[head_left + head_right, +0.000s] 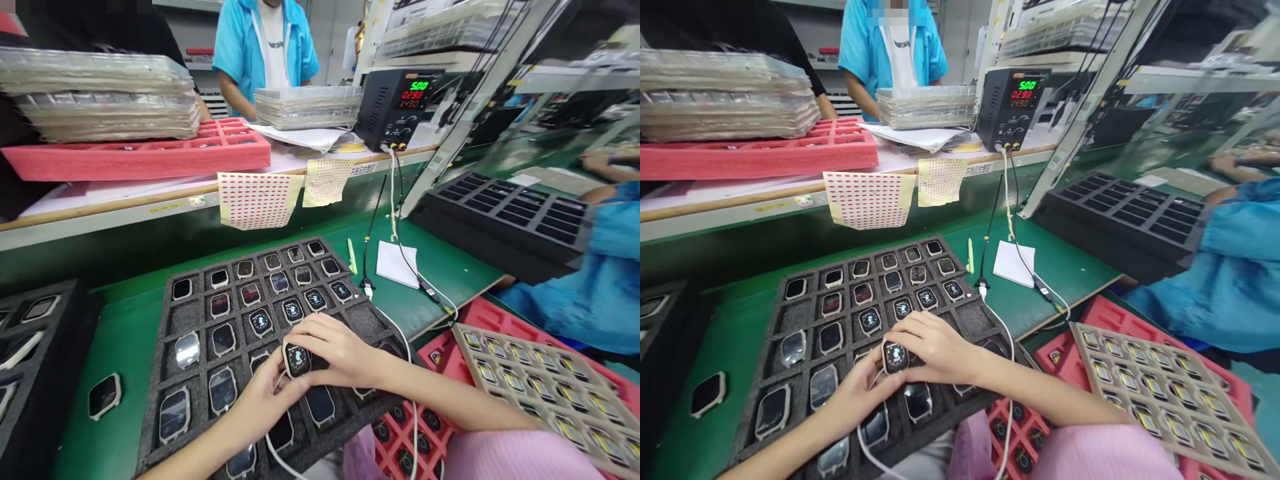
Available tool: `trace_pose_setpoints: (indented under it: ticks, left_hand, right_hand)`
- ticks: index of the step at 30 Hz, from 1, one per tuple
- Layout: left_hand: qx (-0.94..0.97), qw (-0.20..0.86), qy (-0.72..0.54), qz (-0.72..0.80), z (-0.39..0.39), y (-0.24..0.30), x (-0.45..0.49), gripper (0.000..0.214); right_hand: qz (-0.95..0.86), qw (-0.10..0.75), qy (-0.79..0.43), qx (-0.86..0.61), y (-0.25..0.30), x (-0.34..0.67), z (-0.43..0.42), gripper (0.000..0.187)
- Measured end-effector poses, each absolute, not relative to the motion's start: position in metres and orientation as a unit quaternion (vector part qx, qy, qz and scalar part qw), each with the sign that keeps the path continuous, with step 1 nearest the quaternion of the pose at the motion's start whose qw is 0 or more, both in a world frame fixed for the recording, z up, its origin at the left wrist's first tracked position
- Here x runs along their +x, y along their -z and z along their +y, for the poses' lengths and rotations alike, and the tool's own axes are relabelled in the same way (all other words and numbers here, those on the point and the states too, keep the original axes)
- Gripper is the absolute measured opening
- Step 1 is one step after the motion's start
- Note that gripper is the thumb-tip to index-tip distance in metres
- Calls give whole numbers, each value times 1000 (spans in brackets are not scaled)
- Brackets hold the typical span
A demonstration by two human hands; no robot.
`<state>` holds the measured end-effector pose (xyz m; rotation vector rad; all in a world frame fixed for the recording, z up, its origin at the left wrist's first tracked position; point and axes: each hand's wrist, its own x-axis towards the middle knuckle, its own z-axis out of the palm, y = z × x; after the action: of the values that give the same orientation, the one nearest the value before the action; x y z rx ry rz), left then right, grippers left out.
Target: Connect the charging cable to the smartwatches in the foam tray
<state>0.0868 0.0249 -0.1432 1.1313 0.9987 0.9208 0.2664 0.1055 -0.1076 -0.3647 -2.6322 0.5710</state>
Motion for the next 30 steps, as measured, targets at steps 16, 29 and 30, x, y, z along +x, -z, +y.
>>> trace_pose_setpoints:
  ticks: [16, 29, 30]
  left_hand:
    - [487, 649, -365, 456, 22, 146, 91, 36]
    - [411, 654, -401, 493, 15, 172, 96, 57]
    - [401, 652, -400, 503, 16, 174, 97, 58]
  right_hand:
    - [-912, 52, -170, -369, 85, 378, 128, 54]
    - [-975, -77, -34, -204, 75, 315, 123, 34]
    - [-975, -81, -32, -202, 73, 316, 123, 35]
